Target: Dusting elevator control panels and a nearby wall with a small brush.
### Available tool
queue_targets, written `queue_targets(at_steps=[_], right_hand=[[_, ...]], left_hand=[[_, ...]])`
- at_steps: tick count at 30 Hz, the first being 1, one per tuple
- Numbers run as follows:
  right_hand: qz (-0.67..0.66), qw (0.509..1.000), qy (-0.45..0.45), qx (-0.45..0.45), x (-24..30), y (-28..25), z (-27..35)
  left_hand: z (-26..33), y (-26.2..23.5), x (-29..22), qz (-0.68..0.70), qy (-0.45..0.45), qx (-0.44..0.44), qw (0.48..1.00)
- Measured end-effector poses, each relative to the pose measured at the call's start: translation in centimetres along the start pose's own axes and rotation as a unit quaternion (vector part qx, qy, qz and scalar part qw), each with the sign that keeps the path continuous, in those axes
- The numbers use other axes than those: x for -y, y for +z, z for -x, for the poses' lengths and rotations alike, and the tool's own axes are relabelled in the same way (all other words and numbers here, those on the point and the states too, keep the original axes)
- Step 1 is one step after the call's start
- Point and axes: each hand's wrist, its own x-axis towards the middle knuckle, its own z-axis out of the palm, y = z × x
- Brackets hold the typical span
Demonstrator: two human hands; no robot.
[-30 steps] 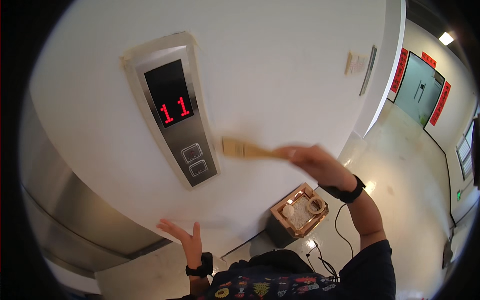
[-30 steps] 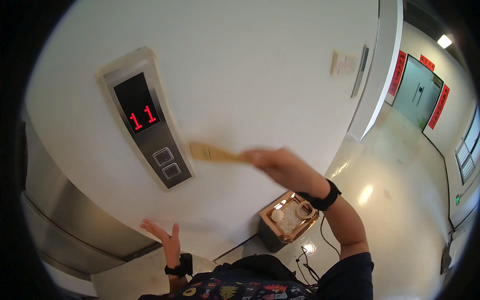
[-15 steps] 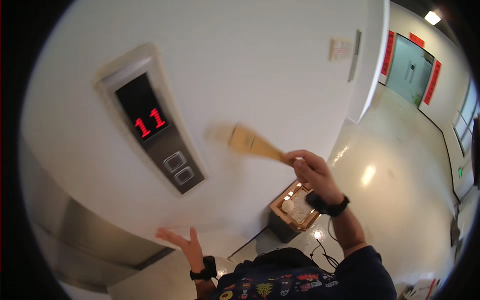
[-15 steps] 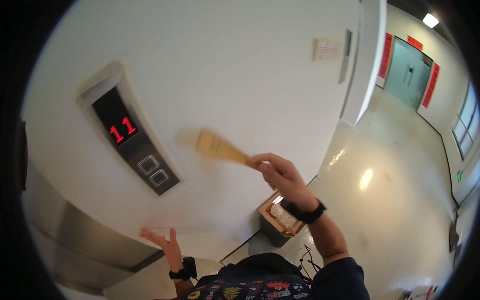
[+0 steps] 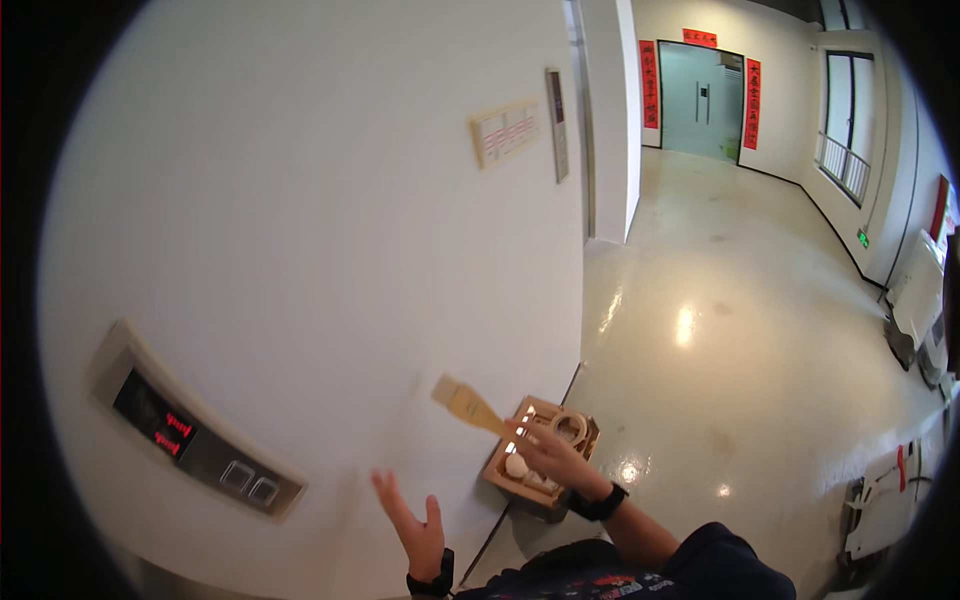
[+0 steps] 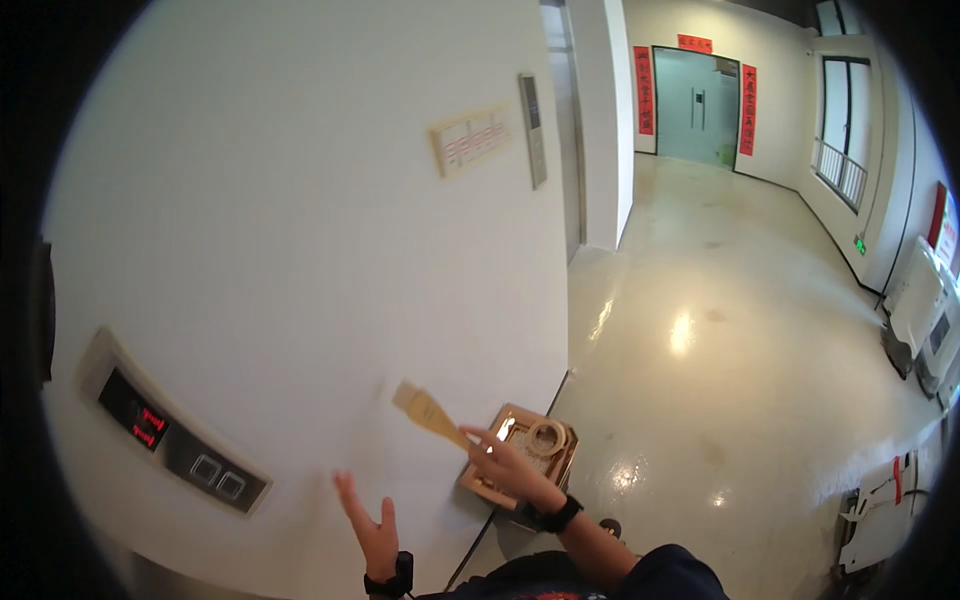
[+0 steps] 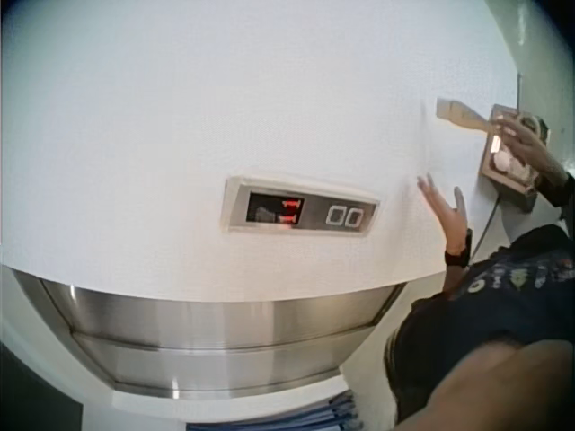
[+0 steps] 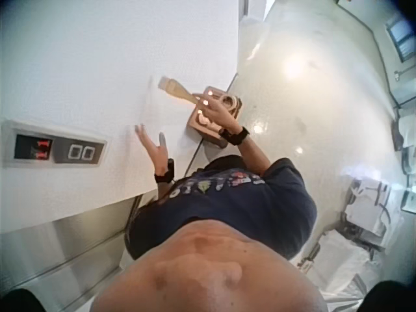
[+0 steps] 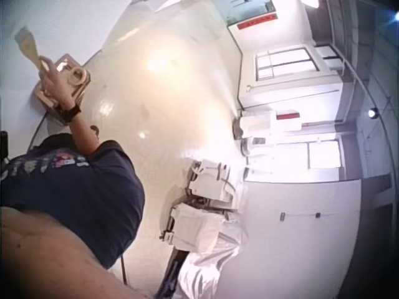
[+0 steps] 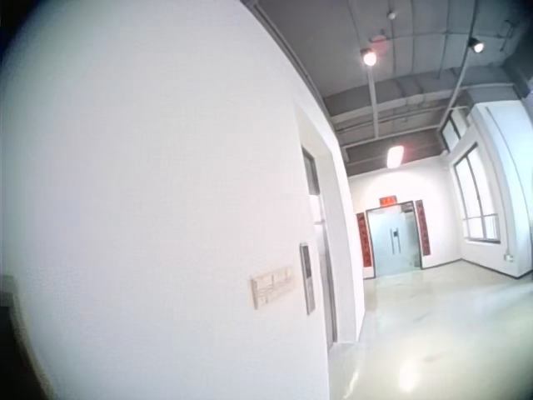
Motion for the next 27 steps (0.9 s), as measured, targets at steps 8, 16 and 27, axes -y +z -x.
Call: queue_targets(at_steps=[8,16,27], right_hand=[[0.234,0.969,-0.007,-0.084,-1.0,-7.1,4.2],[0.363,0.918,-0.056,-0.152,3.3,-20.2,6.2],[0.468,0.807,-0.289,-0.215,12.4,-31.0,6.4]], left_hand=[[-2.3,17.2,-6.8,0.395,-0.187,0.319,0.841],[-3.9,28.6,-15.8,0.485,-0.155,0.218,0.833],[-5.5,32.6,-21.3,0.301,-0.034,0.223,0.927]])
